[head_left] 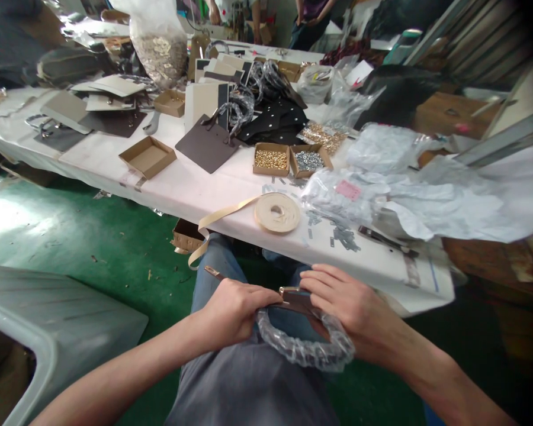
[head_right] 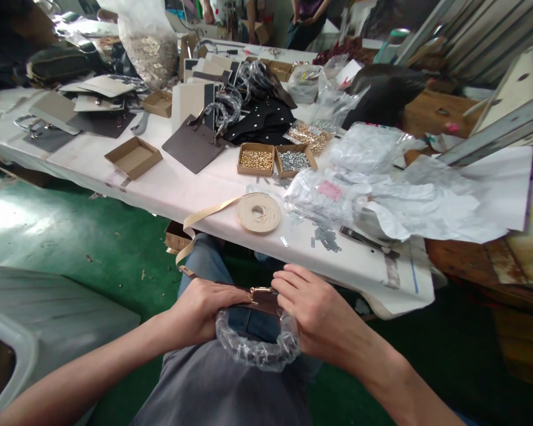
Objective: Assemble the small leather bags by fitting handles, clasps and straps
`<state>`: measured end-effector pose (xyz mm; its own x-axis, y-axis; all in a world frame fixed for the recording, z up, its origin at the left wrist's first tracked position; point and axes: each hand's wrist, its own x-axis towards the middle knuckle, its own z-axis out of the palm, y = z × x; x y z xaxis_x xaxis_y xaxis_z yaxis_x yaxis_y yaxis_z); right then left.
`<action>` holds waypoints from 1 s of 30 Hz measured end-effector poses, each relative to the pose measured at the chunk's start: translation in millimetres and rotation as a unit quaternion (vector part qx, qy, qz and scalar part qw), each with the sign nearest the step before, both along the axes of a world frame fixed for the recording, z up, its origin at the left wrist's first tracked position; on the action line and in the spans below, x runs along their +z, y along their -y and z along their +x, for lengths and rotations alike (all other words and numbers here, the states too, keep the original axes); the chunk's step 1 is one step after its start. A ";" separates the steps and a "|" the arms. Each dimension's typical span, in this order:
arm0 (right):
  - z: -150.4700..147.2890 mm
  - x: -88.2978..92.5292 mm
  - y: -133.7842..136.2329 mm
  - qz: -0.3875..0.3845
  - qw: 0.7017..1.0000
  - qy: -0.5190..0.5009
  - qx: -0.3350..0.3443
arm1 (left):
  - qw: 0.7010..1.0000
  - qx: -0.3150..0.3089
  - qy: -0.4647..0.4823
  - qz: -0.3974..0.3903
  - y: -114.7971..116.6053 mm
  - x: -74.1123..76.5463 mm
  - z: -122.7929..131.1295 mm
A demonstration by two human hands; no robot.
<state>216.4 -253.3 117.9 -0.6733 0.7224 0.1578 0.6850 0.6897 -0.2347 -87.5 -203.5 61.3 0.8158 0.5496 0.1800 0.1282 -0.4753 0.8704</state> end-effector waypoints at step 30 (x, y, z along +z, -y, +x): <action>-4.2 -12.5 -10.6 -0.275 0.914 -0.219 -0.201 | 0.950 0.090 -0.040 -0.295 -4.2 -6.8 28.6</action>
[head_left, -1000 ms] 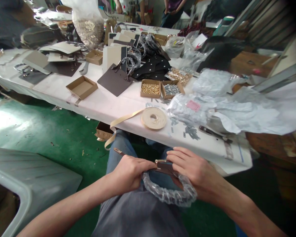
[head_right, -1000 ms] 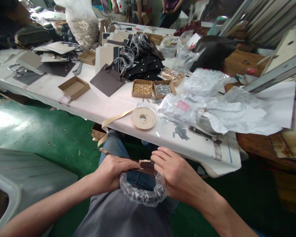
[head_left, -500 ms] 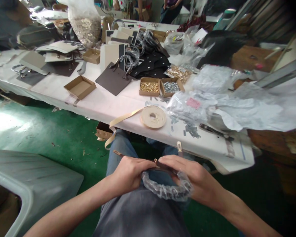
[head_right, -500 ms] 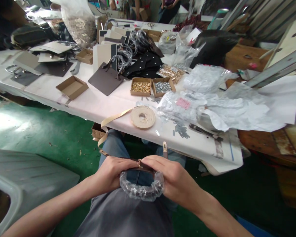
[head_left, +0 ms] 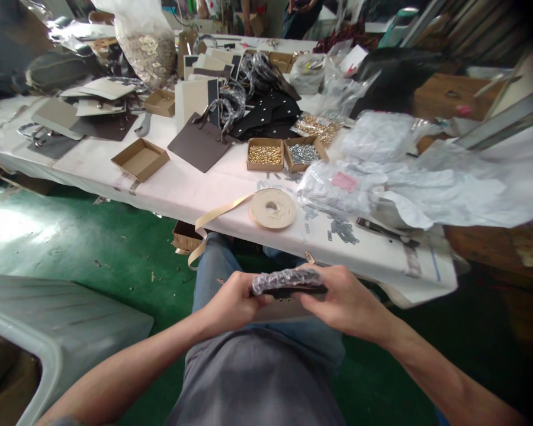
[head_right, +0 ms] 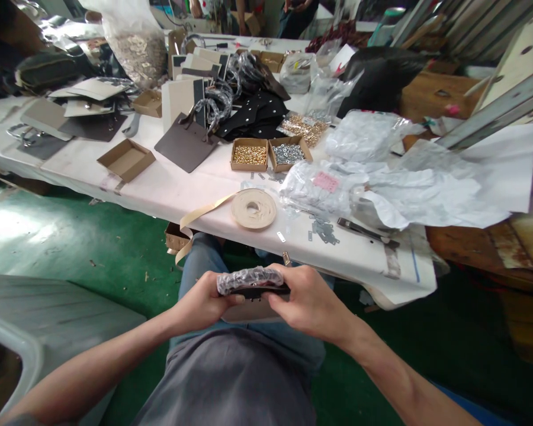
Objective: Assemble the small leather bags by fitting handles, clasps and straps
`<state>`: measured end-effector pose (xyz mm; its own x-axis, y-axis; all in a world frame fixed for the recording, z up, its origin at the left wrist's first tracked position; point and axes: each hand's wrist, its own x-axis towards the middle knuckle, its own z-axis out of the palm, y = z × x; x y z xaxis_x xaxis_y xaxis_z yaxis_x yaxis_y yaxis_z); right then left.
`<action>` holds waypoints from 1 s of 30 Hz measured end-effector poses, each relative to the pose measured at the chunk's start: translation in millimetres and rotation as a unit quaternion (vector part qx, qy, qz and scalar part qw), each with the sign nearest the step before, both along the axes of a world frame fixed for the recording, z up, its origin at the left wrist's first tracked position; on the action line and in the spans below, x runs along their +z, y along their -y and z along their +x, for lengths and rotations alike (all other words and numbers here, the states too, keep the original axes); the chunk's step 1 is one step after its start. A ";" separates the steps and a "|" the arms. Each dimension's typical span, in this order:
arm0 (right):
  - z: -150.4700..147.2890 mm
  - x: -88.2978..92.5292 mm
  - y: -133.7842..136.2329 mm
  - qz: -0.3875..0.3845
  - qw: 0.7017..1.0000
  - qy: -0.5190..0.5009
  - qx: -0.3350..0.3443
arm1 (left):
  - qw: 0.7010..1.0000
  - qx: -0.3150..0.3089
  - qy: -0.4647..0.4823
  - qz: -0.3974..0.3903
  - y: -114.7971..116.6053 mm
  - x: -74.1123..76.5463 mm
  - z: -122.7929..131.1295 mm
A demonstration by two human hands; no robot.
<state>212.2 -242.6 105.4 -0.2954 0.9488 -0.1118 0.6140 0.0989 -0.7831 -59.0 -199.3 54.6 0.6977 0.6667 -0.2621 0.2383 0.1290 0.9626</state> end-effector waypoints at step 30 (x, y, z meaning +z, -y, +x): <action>46.3 -24.7 -122.2 -0.112 0.948 -0.229 -0.188 | 0.989 -0.023 0.000 -0.147 -184.3 30.5 40.5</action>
<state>258.5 -120.4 80.7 -0.0067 0.9641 -0.2655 0.1636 -0.2609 -0.9514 -18.5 -15.0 85.0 0.7252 0.5292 -0.4405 0.2507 0.3928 0.8848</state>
